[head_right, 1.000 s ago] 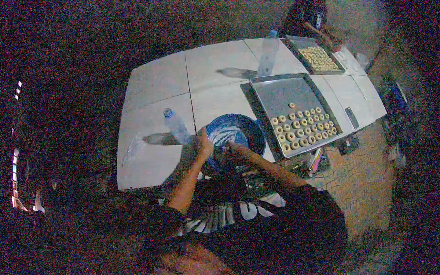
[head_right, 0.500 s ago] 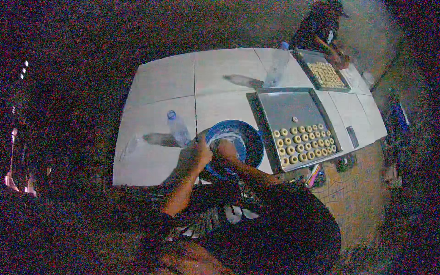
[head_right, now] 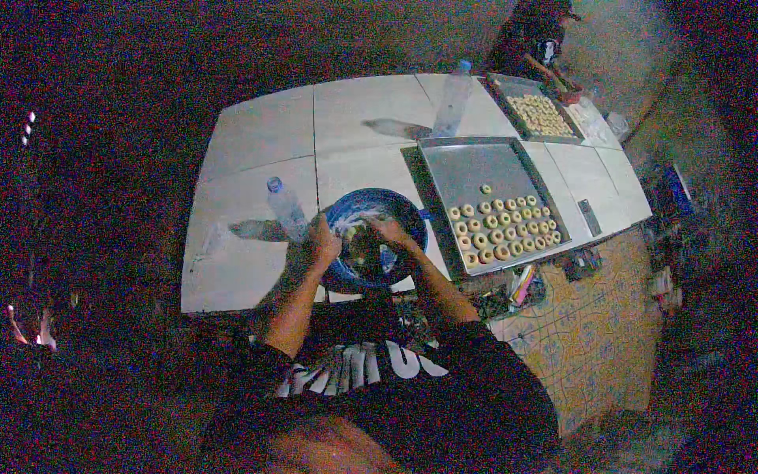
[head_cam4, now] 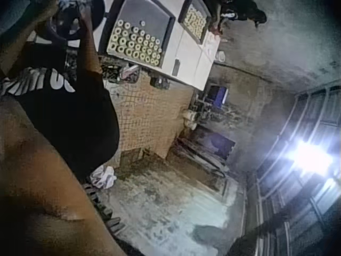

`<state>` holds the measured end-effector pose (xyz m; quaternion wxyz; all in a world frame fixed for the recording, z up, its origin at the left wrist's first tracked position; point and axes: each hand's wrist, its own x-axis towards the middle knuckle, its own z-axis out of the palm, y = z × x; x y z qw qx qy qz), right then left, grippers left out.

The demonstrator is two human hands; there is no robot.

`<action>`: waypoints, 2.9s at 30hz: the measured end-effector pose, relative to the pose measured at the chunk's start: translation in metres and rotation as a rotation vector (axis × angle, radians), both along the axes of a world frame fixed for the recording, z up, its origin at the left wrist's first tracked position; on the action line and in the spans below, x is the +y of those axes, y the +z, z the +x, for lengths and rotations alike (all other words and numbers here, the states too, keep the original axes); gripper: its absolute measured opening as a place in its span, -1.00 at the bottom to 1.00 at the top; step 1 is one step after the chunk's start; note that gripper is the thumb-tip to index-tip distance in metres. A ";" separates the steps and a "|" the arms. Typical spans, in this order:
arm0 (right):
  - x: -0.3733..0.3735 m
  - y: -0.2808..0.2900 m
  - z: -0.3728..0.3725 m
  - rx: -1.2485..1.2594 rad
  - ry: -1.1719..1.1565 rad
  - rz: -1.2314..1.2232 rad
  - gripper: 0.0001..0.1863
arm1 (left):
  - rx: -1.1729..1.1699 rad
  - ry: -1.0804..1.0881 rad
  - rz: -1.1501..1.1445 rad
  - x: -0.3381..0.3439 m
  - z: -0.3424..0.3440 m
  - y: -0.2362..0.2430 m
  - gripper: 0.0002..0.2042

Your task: The person kneads and shapes dough by hand in a bowl, then places a shaped piece of dough onto a baking tray.

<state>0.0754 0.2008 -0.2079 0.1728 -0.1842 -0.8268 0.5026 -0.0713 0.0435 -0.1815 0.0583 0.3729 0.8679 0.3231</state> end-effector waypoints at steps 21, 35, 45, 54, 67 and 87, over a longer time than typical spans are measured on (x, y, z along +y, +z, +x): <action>-0.059 0.013 0.011 -0.603 0.079 0.480 -0.59 | -0.194 -0.301 0.226 -0.002 0.004 0.014 -0.54; -0.084 0.032 -0.038 -0.529 -0.278 0.455 -0.68 | -0.145 -0.170 0.080 -0.014 -0.012 -0.006 -0.41; -0.097 0.026 -0.013 -0.153 -0.158 0.441 -0.67 | 0.032 0.102 0.257 -0.011 -0.048 -0.091 -0.40; -0.105 0.024 0.037 -0.084 -0.077 0.328 -0.68 | 0.043 -0.048 0.087 0.002 -0.004 -0.019 -0.45; -0.118 0.053 -0.005 -0.319 -0.373 0.455 -0.67 | -0.031 -0.199 -0.002 -0.006 0.019 0.027 -0.49; -0.027 0.008 0.000 0.338 -0.389 0.055 -0.71 | 0.005 -0.021 -0.209 0.004 0.020 -0.001 -0.31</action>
